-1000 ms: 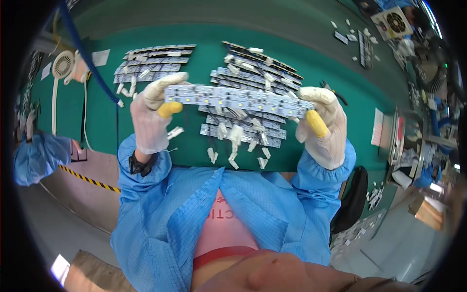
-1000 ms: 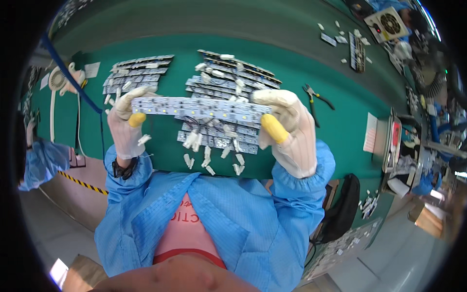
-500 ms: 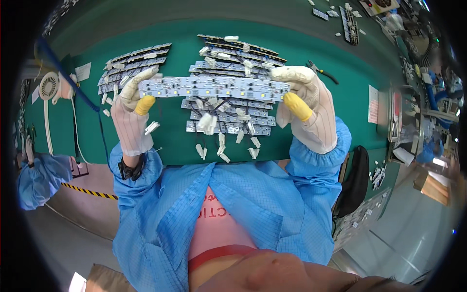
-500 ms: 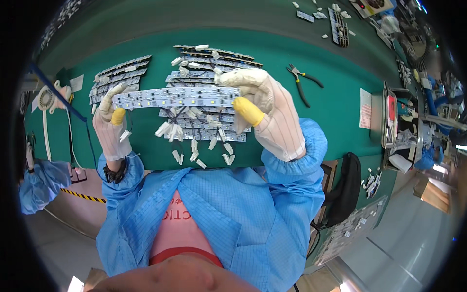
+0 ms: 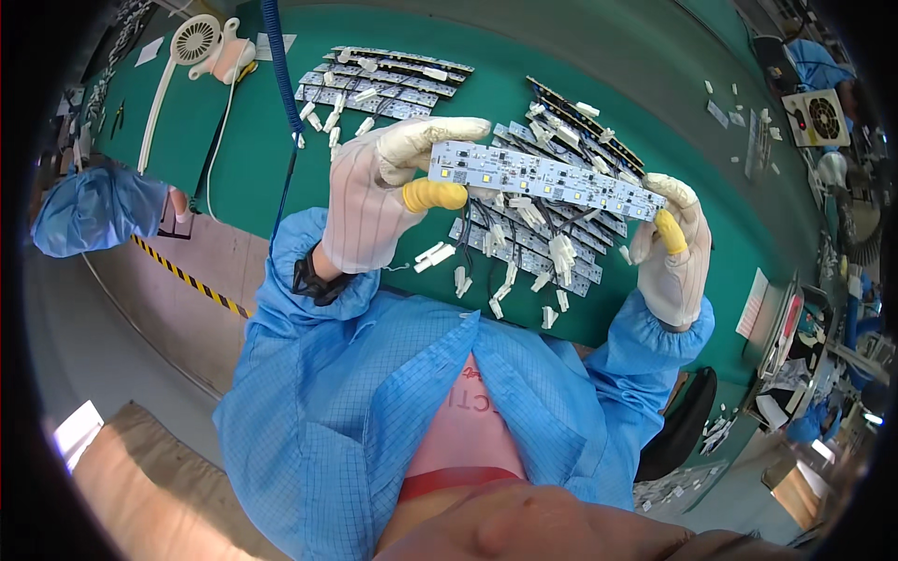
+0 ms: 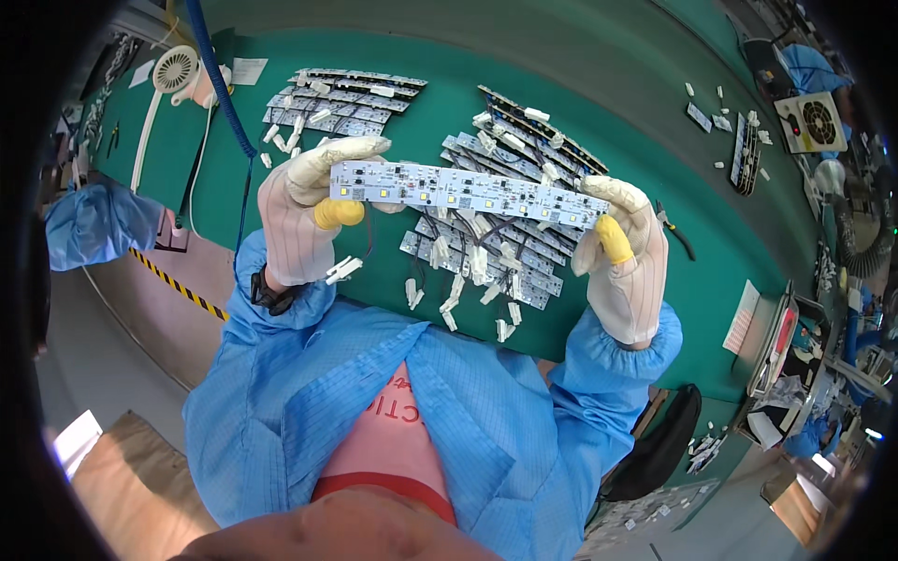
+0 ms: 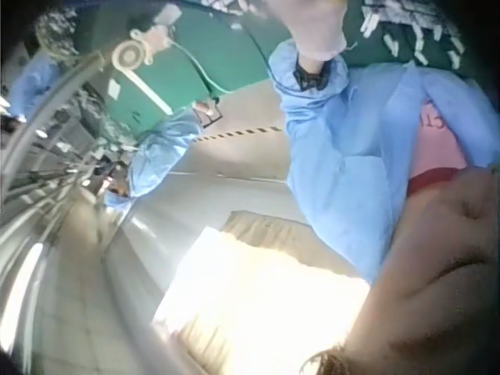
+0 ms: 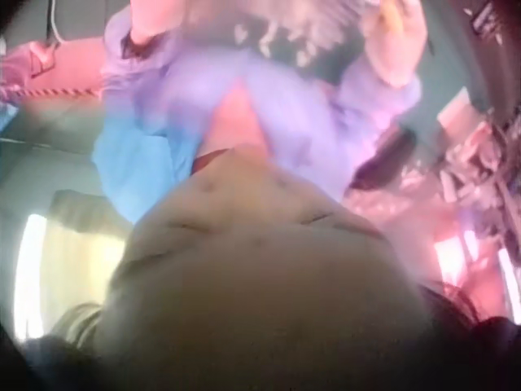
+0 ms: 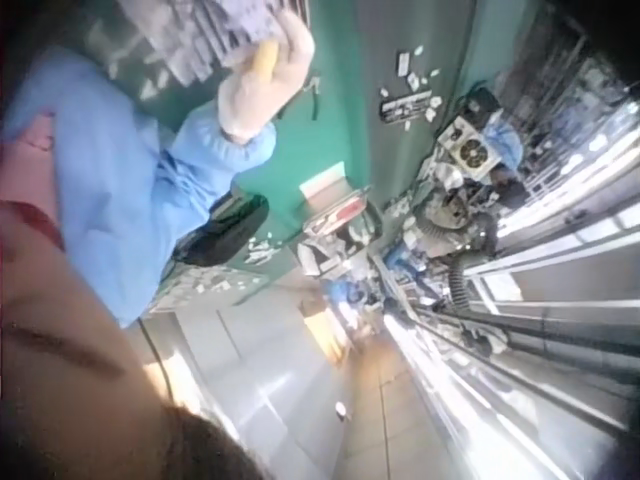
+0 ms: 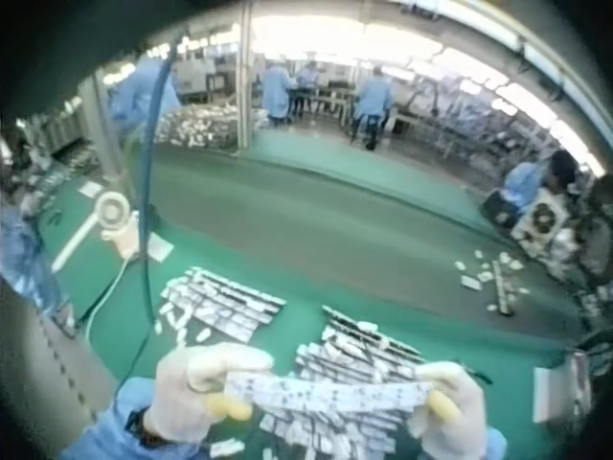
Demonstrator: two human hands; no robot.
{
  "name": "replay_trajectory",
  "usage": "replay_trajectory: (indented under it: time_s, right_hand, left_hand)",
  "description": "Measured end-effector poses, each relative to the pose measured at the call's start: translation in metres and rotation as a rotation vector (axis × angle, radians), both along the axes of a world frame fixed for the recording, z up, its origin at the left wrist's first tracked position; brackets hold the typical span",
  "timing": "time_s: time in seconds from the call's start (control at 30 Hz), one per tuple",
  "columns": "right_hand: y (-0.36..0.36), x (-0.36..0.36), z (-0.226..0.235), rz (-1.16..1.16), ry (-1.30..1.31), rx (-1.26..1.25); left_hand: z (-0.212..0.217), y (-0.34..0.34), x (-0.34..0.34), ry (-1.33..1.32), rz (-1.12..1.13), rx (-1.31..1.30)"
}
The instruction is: Inspecting and stacking printed circuit board panels at a production station.
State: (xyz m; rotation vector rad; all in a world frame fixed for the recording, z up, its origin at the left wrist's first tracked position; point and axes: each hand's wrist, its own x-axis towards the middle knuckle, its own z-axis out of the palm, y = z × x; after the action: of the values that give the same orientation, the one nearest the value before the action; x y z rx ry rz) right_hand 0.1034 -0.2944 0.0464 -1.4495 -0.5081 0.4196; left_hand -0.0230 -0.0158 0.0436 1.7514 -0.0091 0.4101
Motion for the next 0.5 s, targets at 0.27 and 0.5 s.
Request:
replay_trajectory:
  time_s: [0.27,0.5]
  right_hand:
    - [0.014,-0.023,0.027,-0.146,0.159,-0.036]
    - [0.0,-0.013,0.012,-0.037,0.114,0.027]
  left_hand:
    - [-0.004,0.01,0.012,0.017,0.073,-0.123]
    - [-0.002,0.007,0.008,0.033,-0.012,-0.21]
